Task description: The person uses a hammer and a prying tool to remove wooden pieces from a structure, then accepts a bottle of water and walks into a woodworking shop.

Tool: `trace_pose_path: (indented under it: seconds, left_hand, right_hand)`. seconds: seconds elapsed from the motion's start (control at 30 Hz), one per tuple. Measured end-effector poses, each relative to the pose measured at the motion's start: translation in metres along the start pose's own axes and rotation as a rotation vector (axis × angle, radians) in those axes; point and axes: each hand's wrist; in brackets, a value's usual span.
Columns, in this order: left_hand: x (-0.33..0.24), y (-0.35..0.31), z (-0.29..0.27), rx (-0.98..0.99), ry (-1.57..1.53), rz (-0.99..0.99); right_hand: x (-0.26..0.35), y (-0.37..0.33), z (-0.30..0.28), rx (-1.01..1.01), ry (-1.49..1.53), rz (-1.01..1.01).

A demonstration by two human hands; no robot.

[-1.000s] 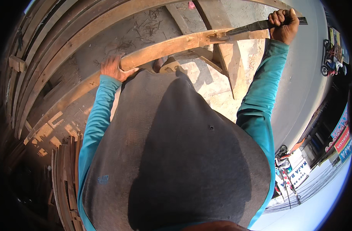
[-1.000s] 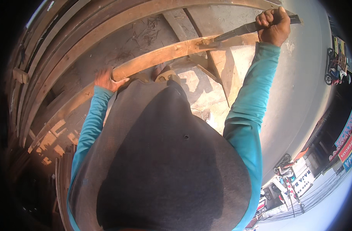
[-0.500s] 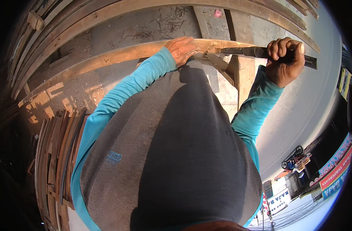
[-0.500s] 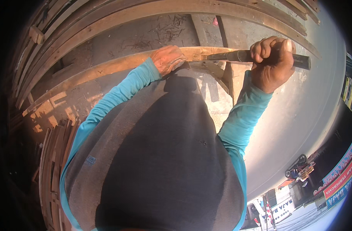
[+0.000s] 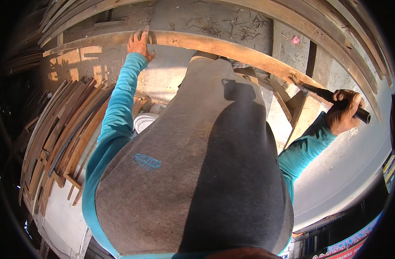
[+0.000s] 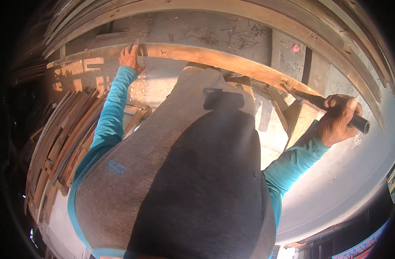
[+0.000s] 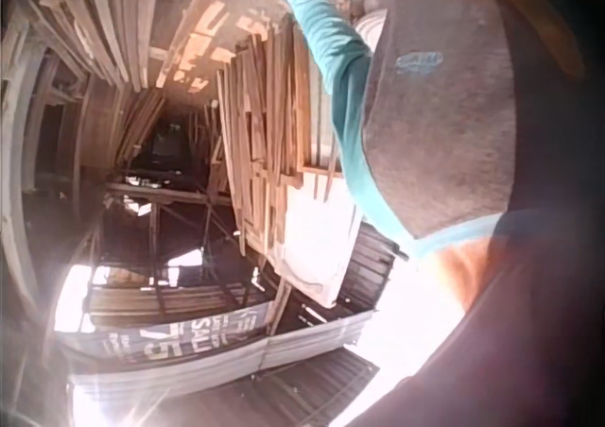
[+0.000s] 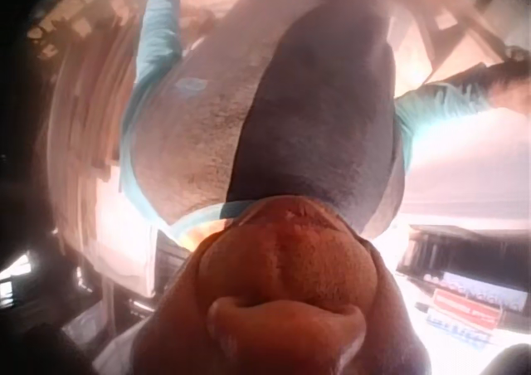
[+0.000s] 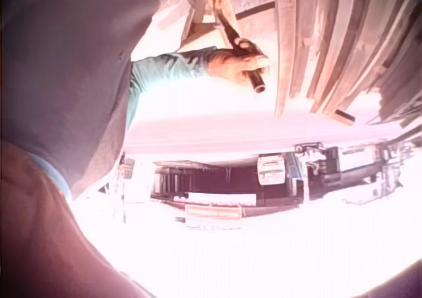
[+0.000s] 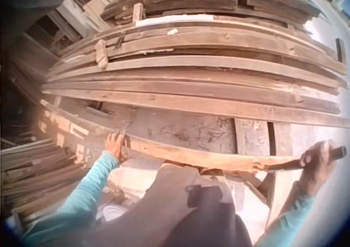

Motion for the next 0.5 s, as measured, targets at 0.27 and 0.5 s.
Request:
trace_pose_path:
  seconds: [0.27,0.5]
  left_hand:
    - [0.04,0.068,0.03,-0.064,0.042,0.432]
    - [0.043,0.083,0.029,0.085,-0.286,0.623]
  right_hand:
    - [0.036,-0.053,0.159,0.219,0.065,0.02]
    - [0.047,-0.107,0.348,0.292,-0.075,0.073]
Point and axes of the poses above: each hand's wrist, its own y-axis towards the middle knuckle, its own z-axis out of the palm, x = y × z, and after that the axes turned 3 degrees about -y, right-handed
